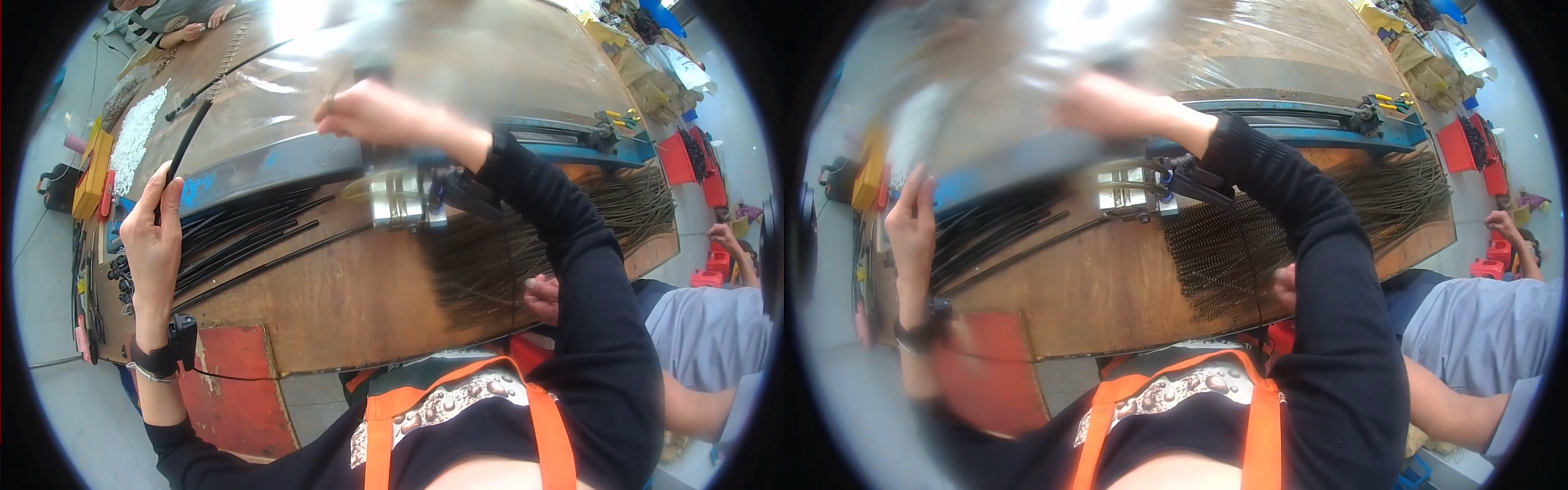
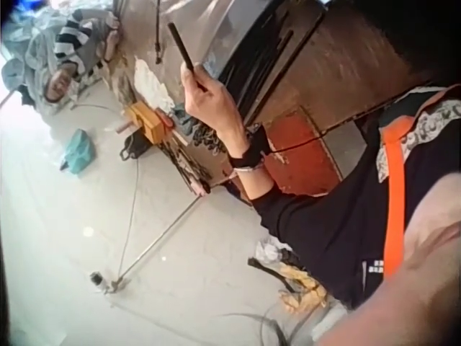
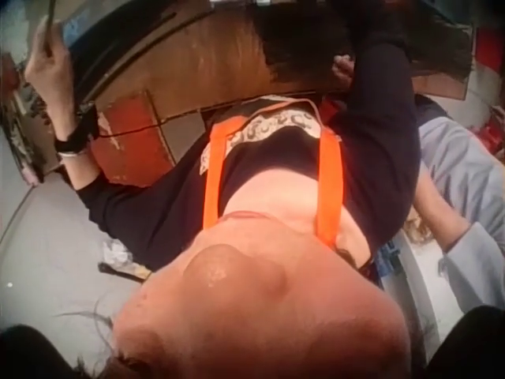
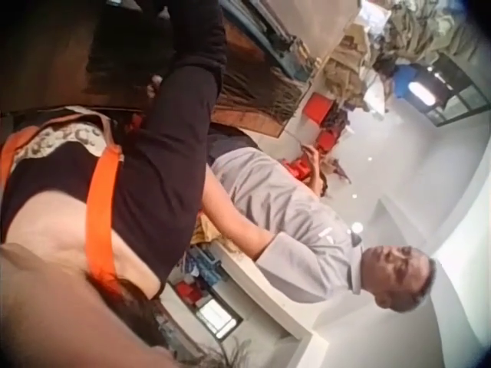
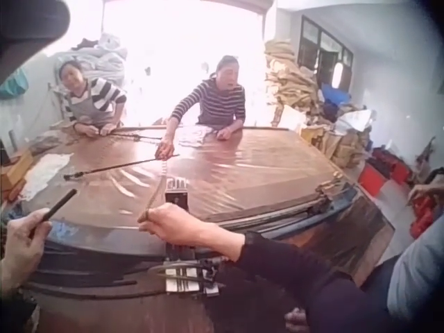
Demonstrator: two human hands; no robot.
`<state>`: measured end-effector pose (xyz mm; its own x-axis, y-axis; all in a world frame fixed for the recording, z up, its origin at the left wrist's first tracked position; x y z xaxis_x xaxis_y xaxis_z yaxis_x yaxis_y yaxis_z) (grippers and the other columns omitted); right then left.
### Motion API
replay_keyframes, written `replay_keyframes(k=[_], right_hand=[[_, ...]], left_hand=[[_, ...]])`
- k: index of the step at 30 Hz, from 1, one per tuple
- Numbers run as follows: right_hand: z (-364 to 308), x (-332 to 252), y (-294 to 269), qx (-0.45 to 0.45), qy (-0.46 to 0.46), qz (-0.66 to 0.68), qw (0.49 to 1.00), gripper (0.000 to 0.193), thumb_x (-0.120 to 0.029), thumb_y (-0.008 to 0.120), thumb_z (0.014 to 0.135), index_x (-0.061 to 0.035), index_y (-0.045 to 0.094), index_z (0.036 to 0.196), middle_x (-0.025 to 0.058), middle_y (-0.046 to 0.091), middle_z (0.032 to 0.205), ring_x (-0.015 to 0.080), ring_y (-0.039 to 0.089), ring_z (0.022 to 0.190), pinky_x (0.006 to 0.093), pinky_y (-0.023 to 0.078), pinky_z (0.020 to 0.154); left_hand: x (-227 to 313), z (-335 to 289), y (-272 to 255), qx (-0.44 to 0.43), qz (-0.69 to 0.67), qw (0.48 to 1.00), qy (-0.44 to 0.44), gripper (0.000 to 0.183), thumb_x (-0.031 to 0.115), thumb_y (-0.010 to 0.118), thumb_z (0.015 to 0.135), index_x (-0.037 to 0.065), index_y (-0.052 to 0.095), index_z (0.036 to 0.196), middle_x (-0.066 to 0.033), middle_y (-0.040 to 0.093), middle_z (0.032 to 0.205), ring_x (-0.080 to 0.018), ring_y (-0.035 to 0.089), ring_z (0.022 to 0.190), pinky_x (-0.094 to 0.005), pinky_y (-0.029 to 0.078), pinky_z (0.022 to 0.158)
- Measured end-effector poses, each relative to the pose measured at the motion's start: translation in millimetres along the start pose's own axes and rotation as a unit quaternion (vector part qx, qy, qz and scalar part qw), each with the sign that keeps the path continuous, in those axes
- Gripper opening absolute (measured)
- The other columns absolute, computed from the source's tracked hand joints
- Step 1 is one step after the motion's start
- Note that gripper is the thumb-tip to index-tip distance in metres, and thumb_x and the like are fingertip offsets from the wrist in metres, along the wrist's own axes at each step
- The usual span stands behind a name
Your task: The recorder is loading thin metal rods into a specific alignment template on a workbench.
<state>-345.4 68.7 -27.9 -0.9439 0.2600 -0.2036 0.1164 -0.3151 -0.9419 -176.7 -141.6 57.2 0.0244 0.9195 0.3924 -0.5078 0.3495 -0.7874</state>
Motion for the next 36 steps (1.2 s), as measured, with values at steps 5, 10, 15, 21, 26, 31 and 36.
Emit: replay_keyframes(k=[5,10,15,21,26,31,36], right_hand=[[-24.7,10.7,-45.6,0.176,0.048,0.15,0.972,0.028,-0.025,0.064,0.094,-0.0089,0.069,0.116,0.0093,0.074,0.091,0.0181,0.072,0.078,0.0283,0.057,0.072],[-22.0,6.1,-40.5,0.168,0.012,0.137,0.976,0.029,-0.024,0.064,0.094,-0.008,0.067,0.118,0.0095,0.074,0.092,0.0187,0.071,0.074,0.0286,0.058,0.07],[10.9,-7.7,-4.6,0.08,-0.05,0.089,0.992,0.022,-0.019,0.064,0.093,-0.0071,0.069,0.111,0.0083,0.074,0.09,0.02,0.07,0.07,0.0299,0.057,0.064],[-38.0,14.6,-34.1,0.059,0.077,-0.139,0.985,0.007,-0.008,0.063,0.084,-0.008,0.066,0.09,0.0085,0.068,0.08,0.0232,0.066,0.072,0.0363,0.053,0.063],[-189.4,78.6,-84.0,0.106,0.081,-0.221,0.966,0.009,-0.007,0.064,0.085,-0.0141,0.065,0.09,-0.0002,0.069,0.082,0.0208,0.067,0.084,0.0379,0.04,0.095],[-276.8,107.2,-129.8,0.036,0.2,-0.28,0.938,0.003,-0.006,0.059,0.087,-0.0061,0.061,0.086,0.0114,0.064,0.084,0.0304,0.061,0.087,0.0424,0.042,0.089],[-307.8,133.2,-116.9,0.039,0.251,-0.229,0.94,0.005,-0.007,0.058,0.09,-0.0027,0.057,0.09,0.0156,0.06,0.084,0.0373,0.056,0.085,0.0438,0.043,0.08]], left_hand=[[-10.1,-7.9,-9.6,0.034,0.004,0.999,0.04,0.03,0.018,0.063,0.097,0.0,0.065,0.121,-0.0085,0.059,0.073,-0.0076,0.043,0.065,-0.0246,0.04,0.057],[-4.6,-5.7,1.7,0.001,0.009,1.0,0.013,0.03,0.018,0.063,0.097,0.0,0.064,0.122,-0.0093,0.058,0.072,-0.0078,0.042,0.064,-0.0249,0.04,0.057],[-6.2,-5.9,-3.5,-0.013,0.032,0.999,-0.012,0.03,0.018,0.062,0.098,0.0,0.064,0.122,-0.0125,0.063,0.076,-0.0077,0.045,0.066,-0.0258,0.044,0.06],[-27.4,-7.8,-9.0,-0.021,0.053,0.998,0.024,0.03,0.018,0.062,0.097,0.001,0.064,0.122,-0.0177,0.069,0.087,-0.0133,0.06,0.073,-0.0282,0.049,0.067],[-22.7,2.4,22.2,-0.083,0.063,0.988,0.111,0.027,0.017,0.061,0.095,0.008,0.066,0.12,-0.0176,0.07,0.095,-0.0294,0.069,0.08,-0.034,0.052,0.07],[63.5,22.3,121.1,-0.079,0.036,0.959,0.269,0.017,0.014,0.057,0.09,0.017,0.068,0.101,-0.0108,0.066,0.082,-0.0308,0.067,0.072,-0.0414,0.054,0.059],[91.3,45.9,177.0,-0.117,0.016,0.957,0.265,0.009,0.016,0.058,0.091,0.009,0.064,0.092,-0.0139,0.065,0.076,-0.0344,0.065,0.07,-0.0434,0.052,0.06]])
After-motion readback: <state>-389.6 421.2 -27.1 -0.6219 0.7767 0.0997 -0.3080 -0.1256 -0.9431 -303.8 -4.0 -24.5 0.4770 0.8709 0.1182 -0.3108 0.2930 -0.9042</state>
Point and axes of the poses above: each hand's wrist, its own z-axis towards the middle knuckle, its own y-axis out of the palm, x = y × z, the point moved 8 cm from there along z, towards the middle knuckle
